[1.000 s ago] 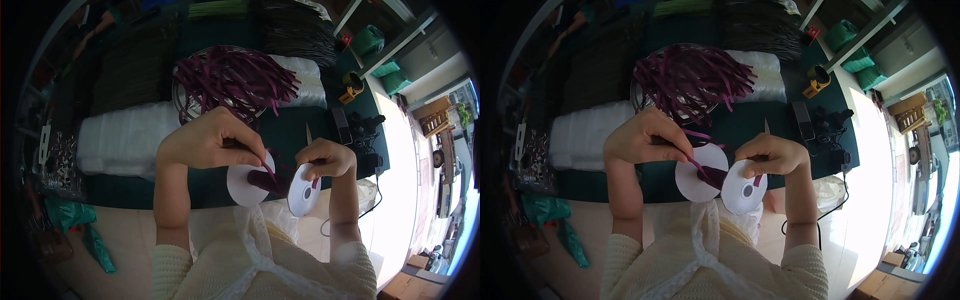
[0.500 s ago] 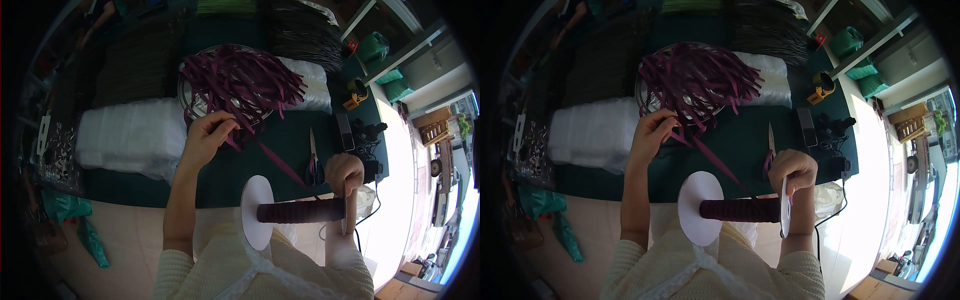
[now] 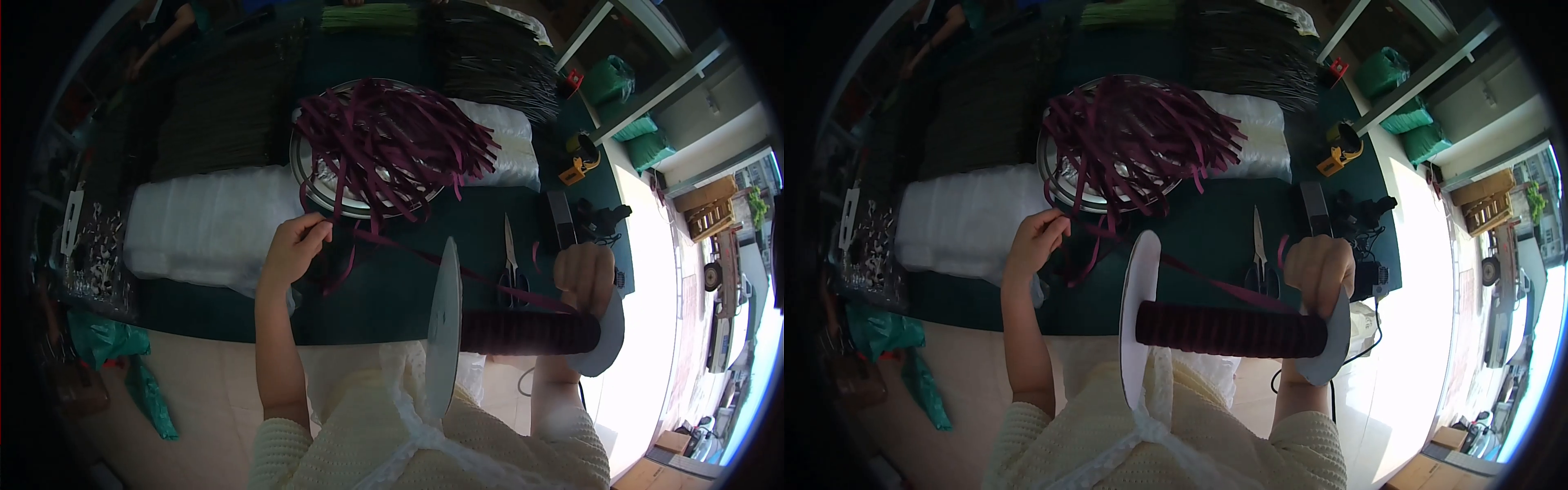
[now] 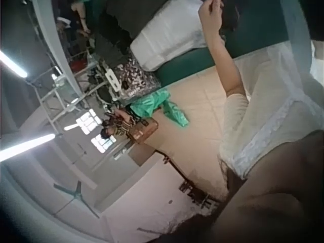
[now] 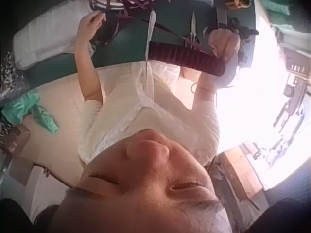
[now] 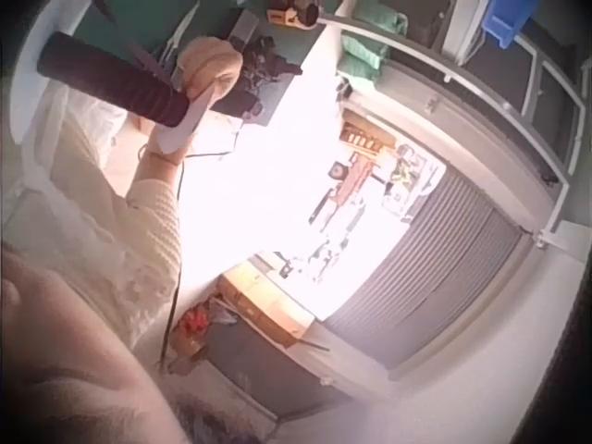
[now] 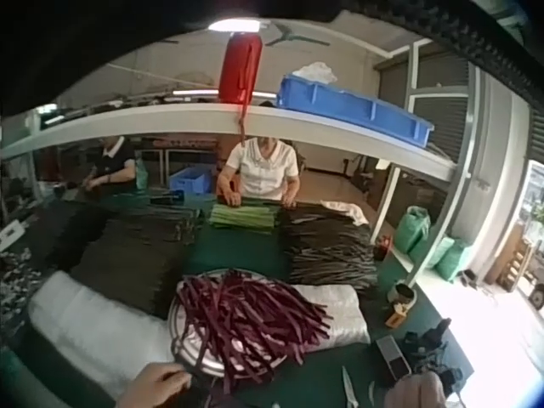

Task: The person pulls a length of purple ribbon from a tray, stretches it out, and cuts it with shears before tying it into a series of knots by hand.

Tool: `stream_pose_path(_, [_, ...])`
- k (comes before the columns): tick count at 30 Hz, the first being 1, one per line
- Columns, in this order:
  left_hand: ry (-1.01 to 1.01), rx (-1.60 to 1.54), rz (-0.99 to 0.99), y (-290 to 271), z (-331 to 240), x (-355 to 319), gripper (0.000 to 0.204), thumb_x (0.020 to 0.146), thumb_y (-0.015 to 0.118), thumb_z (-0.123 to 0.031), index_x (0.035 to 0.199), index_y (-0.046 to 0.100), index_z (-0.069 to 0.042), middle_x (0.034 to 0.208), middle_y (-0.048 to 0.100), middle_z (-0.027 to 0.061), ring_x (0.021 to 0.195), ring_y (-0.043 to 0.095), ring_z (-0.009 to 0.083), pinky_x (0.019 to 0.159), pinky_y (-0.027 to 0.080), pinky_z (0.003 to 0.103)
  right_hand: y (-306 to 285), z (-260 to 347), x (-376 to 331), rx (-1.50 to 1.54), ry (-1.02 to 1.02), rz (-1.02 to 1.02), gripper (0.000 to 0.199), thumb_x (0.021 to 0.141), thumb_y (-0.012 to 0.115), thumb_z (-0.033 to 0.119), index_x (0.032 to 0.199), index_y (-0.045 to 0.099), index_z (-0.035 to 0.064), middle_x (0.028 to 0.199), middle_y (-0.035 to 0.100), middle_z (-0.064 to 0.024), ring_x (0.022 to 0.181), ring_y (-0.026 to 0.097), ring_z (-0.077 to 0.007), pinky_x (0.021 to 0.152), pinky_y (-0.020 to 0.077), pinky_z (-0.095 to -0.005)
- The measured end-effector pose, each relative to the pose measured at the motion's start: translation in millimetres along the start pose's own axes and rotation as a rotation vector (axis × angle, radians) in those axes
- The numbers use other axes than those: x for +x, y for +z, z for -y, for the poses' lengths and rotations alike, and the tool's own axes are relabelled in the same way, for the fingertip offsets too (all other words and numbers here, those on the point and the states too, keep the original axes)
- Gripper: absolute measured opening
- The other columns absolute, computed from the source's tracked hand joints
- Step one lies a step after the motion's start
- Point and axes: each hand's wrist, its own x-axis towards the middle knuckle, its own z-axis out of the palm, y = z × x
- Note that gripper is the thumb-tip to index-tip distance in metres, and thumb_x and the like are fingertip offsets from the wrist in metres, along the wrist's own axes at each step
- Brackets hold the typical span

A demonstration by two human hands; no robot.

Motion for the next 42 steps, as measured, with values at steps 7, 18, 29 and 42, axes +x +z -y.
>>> stream_pose_path(7, [0.315,-1.385,-0.382,-40.0,-37.2,-16.9,0.027,0.095,0.042,-0.025,0.073,0.047,-0.010,0.051,0.034,-0.0025,0.047,0.025,0.0068,0.045,0.019,0.022,39.7,33.7,7.9,-1.070,0.935,-0.439,0.021,0.080,0.066,0.016,0.089,0.064,-0.0024,0.075,0.065,-0.0106,0.057,0.062,-0.0161,0.052,0.0464,-0.0220])
stream_pose_path(18, [-0.021,0.130,-0.218,-20.3,21.0,-43.6,0.016,0.077,0.059,-0.005,0.093,0.060,-0.003,0.070,0.059,0.0028,0.053,0.039,0.0081,0.050,0.032,0.023,-14.9,33.5,3.3,-0.187,0.073,0.049,0.013,0.090,0.053,0.024,0.091,0.054,0.0108,0.076,0.058,-0.0083,0.045,0.047,-0.0125,0.043,0.0397,-0.0232])
stream_pose_path(29, [0.359,-0.566,0.432,117.1,-92.9,-3.5,0.057,0.075,0.073,-0.012,0.125,0.048,-0.005,0.122,0.053,0.0025,0.088,0.056,0.0086,0.078,0.043,0.021,21.8,-39.2,15.6,-0.210,-0.024,-0.535,0.014,0.081,0.066,0.014,0.078,0.061,0.0018,0.065,0.057,-0.0127,0.040,0.047,-0.0139,0.038,0.0359,-0.0230])
stream_pose_path(42, [0.407,-0.863,0.803,59.5,-74.4,38.4,0.011,0.084,0.060,-0.007,0.090,0.065,0.001,0.075,0.063,0.0041,0.053,0.044,0.0040,0.047,0.035,0.018,8.4,-25.5,9.8,-0.125,0.455,0.043,0.027,0.087,0.058,0.019,0.086,0.063,-0.0068,0.067,0.062,-0.0150,0.042,0.055,-0.0198,0.037,0.0365,-0.0254])
